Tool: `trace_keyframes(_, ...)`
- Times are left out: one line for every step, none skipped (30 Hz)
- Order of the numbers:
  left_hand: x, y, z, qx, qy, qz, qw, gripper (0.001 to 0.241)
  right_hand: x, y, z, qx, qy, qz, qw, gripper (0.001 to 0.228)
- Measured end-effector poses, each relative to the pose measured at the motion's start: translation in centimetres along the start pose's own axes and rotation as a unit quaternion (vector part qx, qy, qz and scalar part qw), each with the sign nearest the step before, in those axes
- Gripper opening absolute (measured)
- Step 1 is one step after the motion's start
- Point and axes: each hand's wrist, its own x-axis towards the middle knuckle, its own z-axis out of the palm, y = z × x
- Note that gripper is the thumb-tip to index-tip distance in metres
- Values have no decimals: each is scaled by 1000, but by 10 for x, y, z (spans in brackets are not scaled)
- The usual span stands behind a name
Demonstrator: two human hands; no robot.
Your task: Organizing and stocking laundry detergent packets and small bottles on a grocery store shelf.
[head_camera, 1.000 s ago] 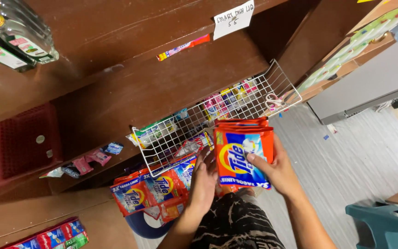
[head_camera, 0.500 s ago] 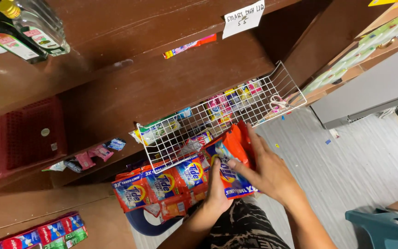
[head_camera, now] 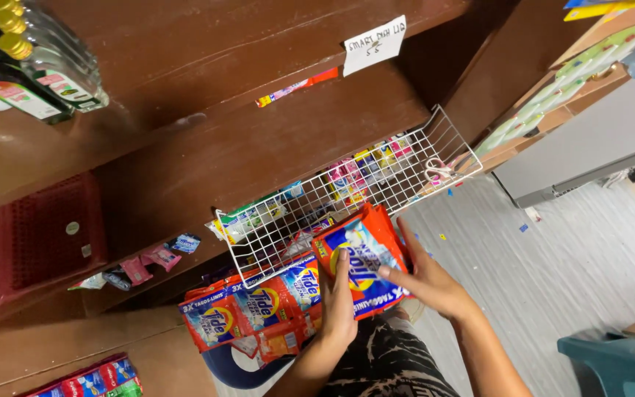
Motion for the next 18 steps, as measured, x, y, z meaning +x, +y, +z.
trace_keyframes(1,2,-1,3,0,-3,1000,65,0,7,1,2,3,2,1000,112)
trace_keyframes(4,4,-2,57,-4,23,998,71,1,14,1,82,0,65,995,103)
trace_keyframes(6,6,-2,111,-8,50,993,78,2,21,1,162,-5,126,979,95)
trace_keyframes(7,9,-3,113,-9,47,992,78,2,23,4,163,-2,127,978,95)
trace_keyframes(8,11,-4,203,-14,67,977,82,1,25,7,190,14,175,966,90)
trace_keyframes(8,14,-5,291,-19,87,953,86,0,28,10,217,30,223,950,86)
trace_keyframes(8,15,-5,293,-20,85,952,86,-1,28,13,218,32,225,949,86)
trace_keyframes(8,17,-6,283,-24,53,957,89,-1,29,16,243,65,232,939,84)
trace_keyframes(8,19,-6,273,-28,22,961,92,-1,29,19,268,98,239,928,82)
trace_keyframes(8,20,-7,275,-27,21,961,92,-1,28,21,270,98,240,927,82)
trace_keyframes(8,20,-9,312,-32,43,948,91,-1,27,22,314,95,199,923,76)
trace_keyframes(7,21,-10,349,-36,64,934,90,-2,27,24,358,92,158,916,71)
trace_keyframes(3,26,-6,351,-35,63,934,90,-2,26,26,360,92,160,915,71)
trace_keyframes(-2,30,-1,336,-69,85,936,82,-2,26,28,385,100,154,904,69)
trace_keyframes(-6,34,4,320,-103,107,936,75,-3,25,29,410,108,148,893,67)
trace_keyframes(-3,32,2,322,-102,106,935,75,-2,27,29,411,109,149,893,67)
trace_keyframes(-1,29,-1,311,-120,164,928,70,-2,28,29,395,98,142,902,68)
trace_keyframes(2,27,-3,298,-137,222,918,64,-1,29,29,377,87,136,912,69)
